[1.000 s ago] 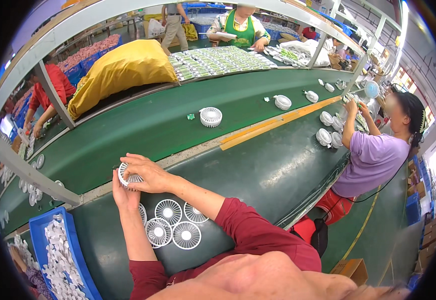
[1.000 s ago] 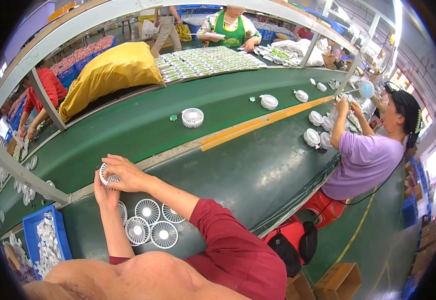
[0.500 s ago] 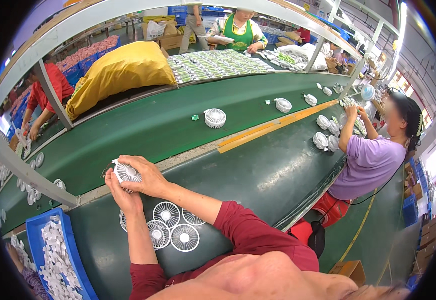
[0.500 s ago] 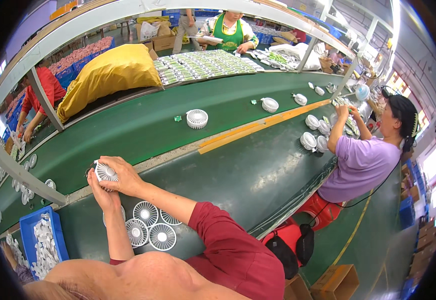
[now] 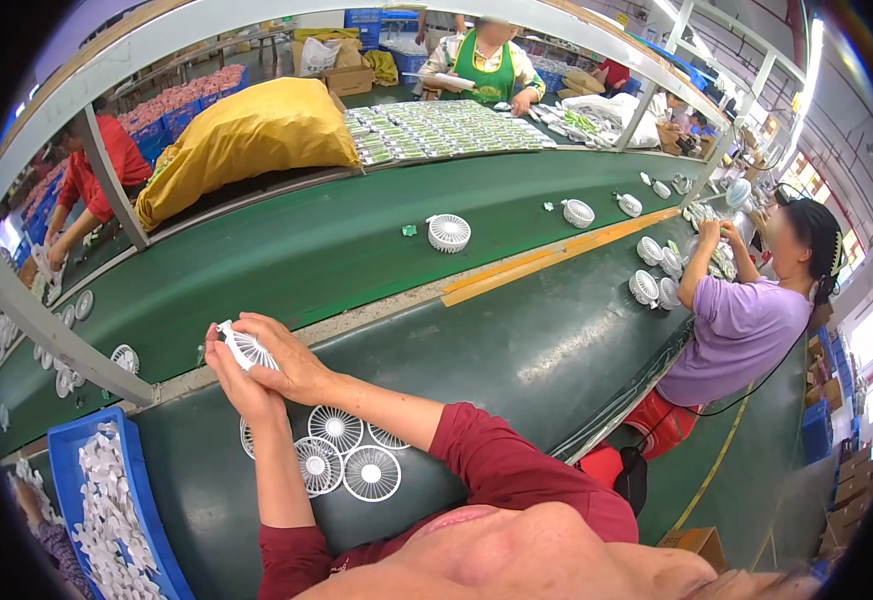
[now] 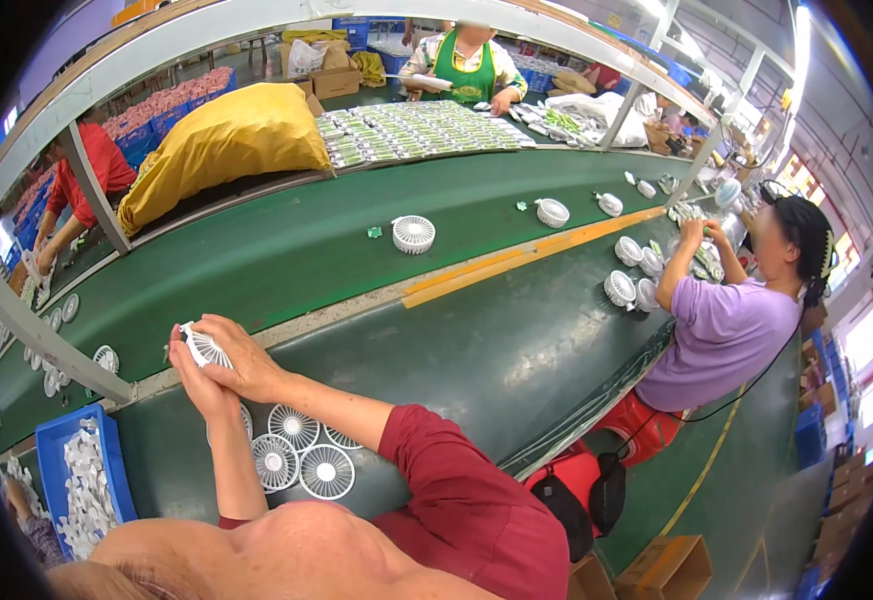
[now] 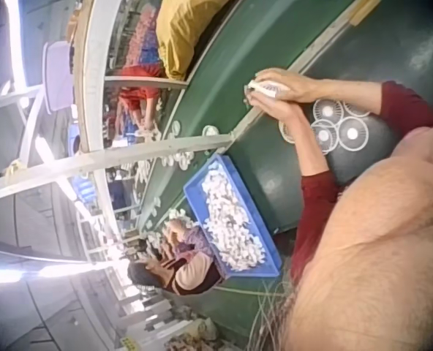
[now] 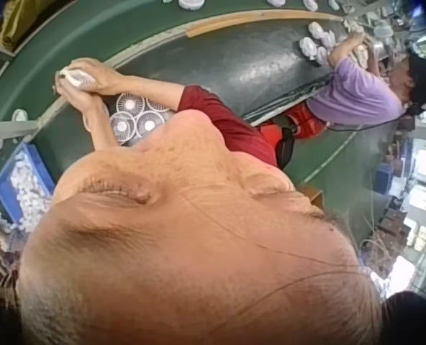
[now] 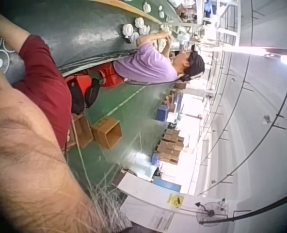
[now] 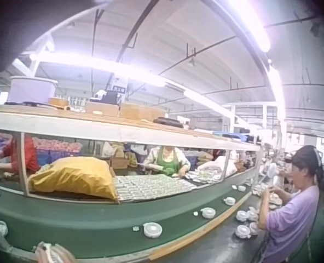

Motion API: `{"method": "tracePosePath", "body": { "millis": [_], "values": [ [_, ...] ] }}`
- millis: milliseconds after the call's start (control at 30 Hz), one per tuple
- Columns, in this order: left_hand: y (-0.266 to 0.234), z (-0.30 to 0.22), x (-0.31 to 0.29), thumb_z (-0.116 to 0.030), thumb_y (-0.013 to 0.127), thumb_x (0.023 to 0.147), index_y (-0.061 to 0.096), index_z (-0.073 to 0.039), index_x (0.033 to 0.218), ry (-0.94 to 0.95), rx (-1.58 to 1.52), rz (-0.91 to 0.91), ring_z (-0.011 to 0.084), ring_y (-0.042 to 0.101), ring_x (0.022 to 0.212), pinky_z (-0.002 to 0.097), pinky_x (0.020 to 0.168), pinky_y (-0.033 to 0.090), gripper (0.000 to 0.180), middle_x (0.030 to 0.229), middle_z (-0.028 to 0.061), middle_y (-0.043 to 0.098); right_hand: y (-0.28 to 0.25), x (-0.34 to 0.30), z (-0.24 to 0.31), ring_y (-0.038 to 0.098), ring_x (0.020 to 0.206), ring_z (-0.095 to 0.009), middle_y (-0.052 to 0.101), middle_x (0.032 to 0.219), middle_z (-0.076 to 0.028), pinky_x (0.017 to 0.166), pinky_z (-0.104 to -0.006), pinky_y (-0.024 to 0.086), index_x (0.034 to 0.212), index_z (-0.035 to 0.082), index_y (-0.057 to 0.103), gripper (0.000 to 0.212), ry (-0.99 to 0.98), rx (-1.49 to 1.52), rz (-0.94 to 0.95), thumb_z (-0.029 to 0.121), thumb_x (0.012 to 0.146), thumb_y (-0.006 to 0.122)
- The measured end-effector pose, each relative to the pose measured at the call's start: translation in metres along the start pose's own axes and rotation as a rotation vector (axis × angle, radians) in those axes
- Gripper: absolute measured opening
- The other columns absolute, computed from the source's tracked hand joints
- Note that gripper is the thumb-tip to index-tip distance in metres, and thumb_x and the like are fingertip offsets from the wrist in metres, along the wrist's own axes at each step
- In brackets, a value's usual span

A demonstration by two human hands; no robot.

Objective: The person assembles portable electric fans by picking up fan bodies from the conveyor belt, fitting plastic front grilles onto them by hand, and placing the assembled units back onto the line.

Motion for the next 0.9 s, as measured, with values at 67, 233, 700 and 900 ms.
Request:
{"method": "tracePosePath", "body": {
  "millis": [67,233,700,900],
  "values": [
    [-0.004,-0.001,0.0,-0.031,0.04,0.104,0.043,-0.007,0.132,0.099,0.073,0.017,0.0186,0.054,0.112,0.0337,0.093,0.046,0.037,0.123,0.0085,0.051,0.001,0.001,0.003,0.036,0.136,-0.035,0.04,0.14,-0.021,0.112,-0.0417,0.029,0.138,0.002,0.039,0.061,0.011,0.066,-0.016,0.039,0.091,0.053],
    [0.001,-0.01,-0.004,-0.026,0.036,0.106,0.043,-0.004,0.131,0.292,0.243,0.01,0.0173,0.049,0.114,0.0334,0.098,0.041,0.034,0.126,0.0079,0.047,0.004,0.004,0.001,0.039,0.132,-0.03,0.041,0.137,-0.018,0.11,-0.0383,0.03,0.137,0.001,0.037,0.058,0.052,0.267,0.003,0.037,0.093,0.05],
    [-0.004,0.048,0.003,-0.02,0.062,0.09,0.063,-0.007,0.116,0.292,1.216,0.492,0.0365,0.046,0.126,0.045,0.108,0.034,0.029,0.134,0.0195,0.053,-0.121,-0.032,-0.125,0.038,0.128,-0.043,0.037,0.142,-0.024,0.105,-0.051,0.035,0.13,0.012,0.053,0.058,0.307,-0.867,-0.481,0.021,0.077,0.075],
    [-0.016,0.068,-0.007,-0.018,0.065,0.085,0.067,-0.011,0.108,0.255,1.344,0.535,0.0351,0.051,0.119,0.0461,0.103,0.036,0.024,0.126,0.0148,0.06,-0.103,-0.024,-0.11,0.056,0.11,-0.034,0.06,0.116,-0.014,0.087,-0.0458,0.046,0.101,0.009,0.066,0.024,0.106,-0.698,-0.481,0.006,0.078,0.069]
  ]
}}
Point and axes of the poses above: each hand's wrist, its own x-axis towards the middle knuckle, its own y-axis out of the palm, z = x × y, the point moved 6 cm from there along x, towards the middle knuckle
